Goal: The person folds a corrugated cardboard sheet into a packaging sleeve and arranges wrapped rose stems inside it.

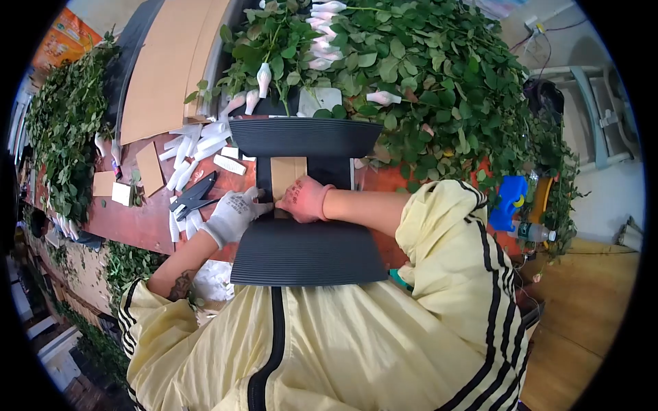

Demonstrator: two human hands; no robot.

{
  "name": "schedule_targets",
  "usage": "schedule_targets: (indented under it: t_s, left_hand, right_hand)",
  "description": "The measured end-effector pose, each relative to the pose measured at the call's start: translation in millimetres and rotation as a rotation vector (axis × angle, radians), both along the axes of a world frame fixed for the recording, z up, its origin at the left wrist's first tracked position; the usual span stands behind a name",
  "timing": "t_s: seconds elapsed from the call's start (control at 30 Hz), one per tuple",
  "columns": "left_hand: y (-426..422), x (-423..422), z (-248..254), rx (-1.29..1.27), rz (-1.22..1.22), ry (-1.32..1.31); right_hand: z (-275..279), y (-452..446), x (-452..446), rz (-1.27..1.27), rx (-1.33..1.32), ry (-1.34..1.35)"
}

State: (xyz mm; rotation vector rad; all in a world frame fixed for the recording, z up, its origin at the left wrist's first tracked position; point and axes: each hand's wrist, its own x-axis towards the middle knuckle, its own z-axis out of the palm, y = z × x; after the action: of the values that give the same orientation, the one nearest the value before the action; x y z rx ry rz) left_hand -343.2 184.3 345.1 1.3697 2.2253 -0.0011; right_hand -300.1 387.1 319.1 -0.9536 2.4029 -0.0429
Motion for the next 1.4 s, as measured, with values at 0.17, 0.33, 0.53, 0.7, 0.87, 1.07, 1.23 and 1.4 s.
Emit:
schedule_targets:
  t_s: [0.17,0.33,0.53,0.7,0.87,1.07,1.23,1.4]
  left_hand:
    - [-6.2,-30.7,-17.8,0.202,-0.005,-0.174]
    - [32.1,-39.2,41.9,0.048,-0.186,-0.831]
    - [62.3,15.3,87.3,-0.049,-0.316,-0.401]
    - [55.6,38.1,67.2,0.101,-0.167,-0.081]
    - [55.3,36.8,65.5,0.145,-0.16,-0.115]
    - [60.4,25.3,71.6,-0.088,-0.18,-0.201]
    - [62.9,20.5,83.6,0.165,-0.089,-0.233]
    - [58.3,22.0,76.4,0.178,-0.049,-0.234]
  right_hand:
    - [-6.2,-0.8,-4.4,0.036,-0.006,0.025]
    - [-6.0,18.2,-11.3,-0.248,-0.178,-0.293]
    - [77.3,48.0,-6.8,-0.267,-0.336,-0.467]
    - [182.5,93.8,-42.2,-0.497,-0.551,-0.329]
    - [195.1,174.8,-160.3,-0.675,-0.372,0.703]
    - [100.7,239.2,-264.2,-0.791,0.463,0.672]
    - [91.5,251.8,-276.1,-0.584,0.6,0.467]
    - [102.9,283.3,-278.3,-0.812,0.28,0.97]
